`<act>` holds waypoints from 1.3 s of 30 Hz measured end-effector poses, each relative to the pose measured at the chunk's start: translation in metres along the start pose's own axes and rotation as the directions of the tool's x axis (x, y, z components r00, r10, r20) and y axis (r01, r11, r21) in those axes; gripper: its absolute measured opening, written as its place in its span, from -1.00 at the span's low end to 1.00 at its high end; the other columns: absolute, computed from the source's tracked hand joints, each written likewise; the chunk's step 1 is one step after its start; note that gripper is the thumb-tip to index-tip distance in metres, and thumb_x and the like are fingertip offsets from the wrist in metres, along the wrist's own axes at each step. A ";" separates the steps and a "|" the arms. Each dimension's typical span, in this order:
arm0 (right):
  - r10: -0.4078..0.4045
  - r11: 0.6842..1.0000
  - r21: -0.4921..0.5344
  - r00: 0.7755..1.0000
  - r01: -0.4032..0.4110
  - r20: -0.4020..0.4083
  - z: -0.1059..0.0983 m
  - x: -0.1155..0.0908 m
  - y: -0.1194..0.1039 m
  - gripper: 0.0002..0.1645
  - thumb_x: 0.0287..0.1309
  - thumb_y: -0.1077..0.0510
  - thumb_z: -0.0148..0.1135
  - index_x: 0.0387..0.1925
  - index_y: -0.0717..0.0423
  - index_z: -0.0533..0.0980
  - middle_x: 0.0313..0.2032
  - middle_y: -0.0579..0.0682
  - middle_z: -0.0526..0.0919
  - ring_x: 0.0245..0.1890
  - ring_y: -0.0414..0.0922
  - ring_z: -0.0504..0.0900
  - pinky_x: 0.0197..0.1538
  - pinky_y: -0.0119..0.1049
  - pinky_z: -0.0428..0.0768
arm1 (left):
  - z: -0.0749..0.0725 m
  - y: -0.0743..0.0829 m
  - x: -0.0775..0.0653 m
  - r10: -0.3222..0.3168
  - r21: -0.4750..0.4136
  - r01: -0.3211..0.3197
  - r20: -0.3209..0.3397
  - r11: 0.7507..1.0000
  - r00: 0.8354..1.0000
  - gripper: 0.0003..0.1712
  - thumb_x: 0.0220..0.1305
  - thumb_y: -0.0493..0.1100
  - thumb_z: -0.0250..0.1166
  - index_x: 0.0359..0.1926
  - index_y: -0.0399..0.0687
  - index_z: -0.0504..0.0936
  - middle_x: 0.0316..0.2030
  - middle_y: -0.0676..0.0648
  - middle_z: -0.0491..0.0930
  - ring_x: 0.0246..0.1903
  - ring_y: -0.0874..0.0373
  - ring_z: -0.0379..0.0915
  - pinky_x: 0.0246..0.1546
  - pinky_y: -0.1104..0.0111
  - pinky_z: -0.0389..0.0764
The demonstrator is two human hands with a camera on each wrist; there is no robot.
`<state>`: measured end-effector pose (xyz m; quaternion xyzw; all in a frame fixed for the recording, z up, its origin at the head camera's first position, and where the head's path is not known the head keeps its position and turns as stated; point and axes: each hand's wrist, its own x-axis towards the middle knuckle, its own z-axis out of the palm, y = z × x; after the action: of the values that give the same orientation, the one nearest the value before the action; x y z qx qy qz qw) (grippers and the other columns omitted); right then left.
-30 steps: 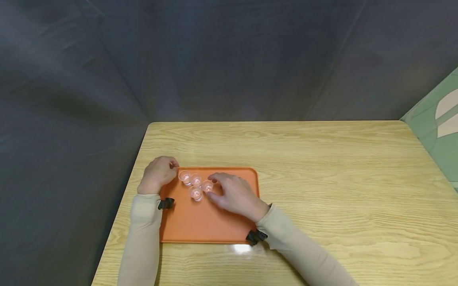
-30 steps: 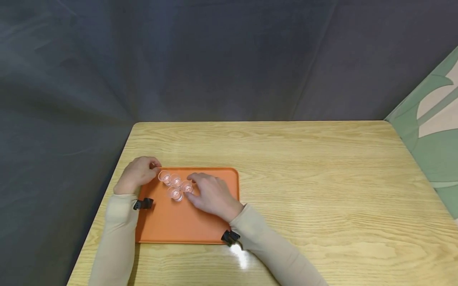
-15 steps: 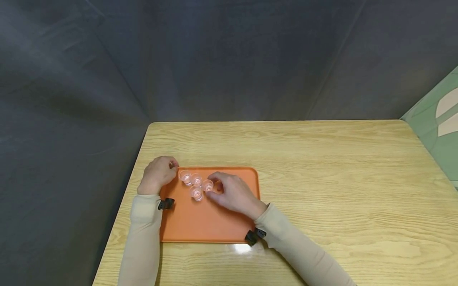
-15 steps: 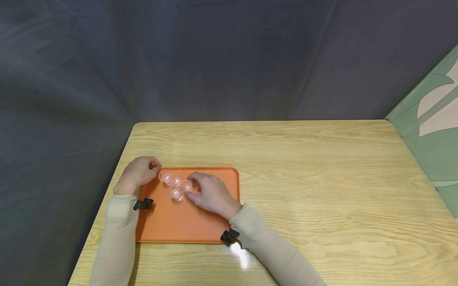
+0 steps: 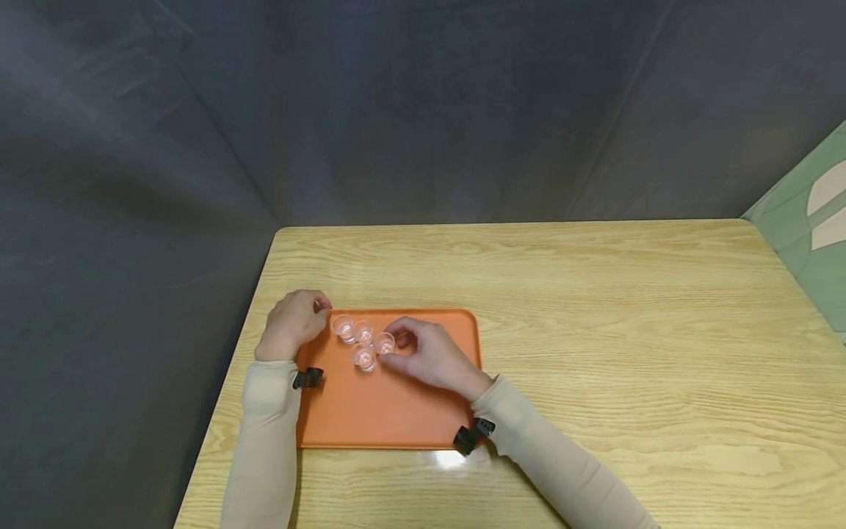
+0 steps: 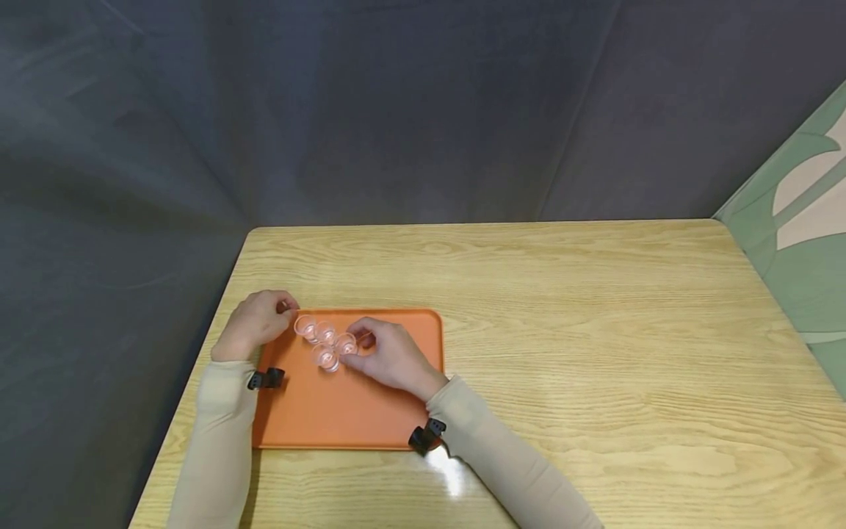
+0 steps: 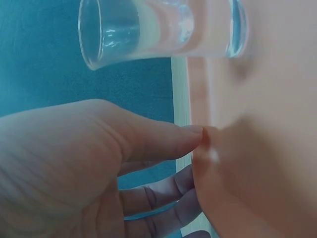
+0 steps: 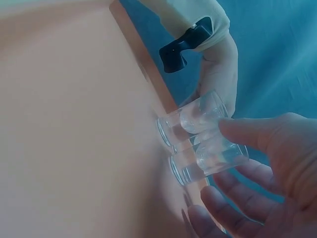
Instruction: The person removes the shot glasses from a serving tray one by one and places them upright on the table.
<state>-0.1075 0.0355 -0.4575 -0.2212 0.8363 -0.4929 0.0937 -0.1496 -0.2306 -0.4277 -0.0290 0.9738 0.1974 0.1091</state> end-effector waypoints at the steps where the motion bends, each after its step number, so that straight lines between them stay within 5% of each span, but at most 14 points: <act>1: 0.002 1.000 0.008 1.000 -0.002 -0.002 0.000 0.000 0.000 -0.62 0.19 0.06 0.58 0.01 0.04 0.69 -0.19 -0.09 0.77 -0.12 -0.09 0.72 0.02 -0.15 0.68 | 0.000 0.000 0.000 0.001 -0.001 -0.001 -0.001 1.000 1.000 -0.77 0.52 -0.16 0.23 0.03 -0.13 0.73 -0.11 -0.23 0.69 -0.28 -0.08 0.53 -0.26 0.14 0.50; 18: 0.056 0.991 0.121 0.998 -0.052 -0.025 -0.008 -0.004 0.002 -0.57 0.17 0.06 0.58 0.04 0.10 0.69 -0.15 -0.03 0.79 -0.09 -0.03 0.75 -0.08 -0.34 0.65 | 0.001 -0.001 -0.001 0.024 -0.005 -0.024 -0.008 1.000 1.000 -0.77 0.51 -0.17 0.23 0.02 -0.12 0.74 -0.08 -0.24 0.71 -0.27 -0.10 0.54 -0.22 0.09 0.53; 33: 0.054 0.970 0.242 0.994 -0.028 -0.100 -0.024 -0.011 0.012 -0.57 0.17 0.16 0.59 0.04 0.20 0.68 -0.07 0.12 0.79 -0.08 0.07 0.76 0.04 -0.03 0.75 | 0.000 -0.001 -0.002 0.026 -0.006 -0.026 -0.014 1.000 1.000 -0.76 0.51 -0.19 0.23 0.04 -0.14 0.74 -0.07 -0.25 0.71 -0.25 -0.10 0.55 -0.19 0.06 0.55; 39: 0.085 0.967 0.249 0.986 -0.048 -0.140 -0.035 -0.016 0.017 -0.55 0.15 0.16 0.60 0.05 0.19 0.69 -0.12 0.11 0.79 -0.18 0.00 0.76 -0.05 -0.21 0.74 | 0.000 -0.001 -0.002 0.019 0.000 -0.019 -0.010 1.000 1.000 -0.76 0.52 -0.18 0.21 0.04 -0.12 0.74 -0.06 -0.25 0.71 -0.24 -0.10 0.55 -0.18 0.06 0.54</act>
<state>-0.1117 0.0777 -0.4560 -0.1419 0.7806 -0.6042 0.0737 -0.1478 -0.2315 -0.4277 -0.0208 0.9745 0.1984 0.1026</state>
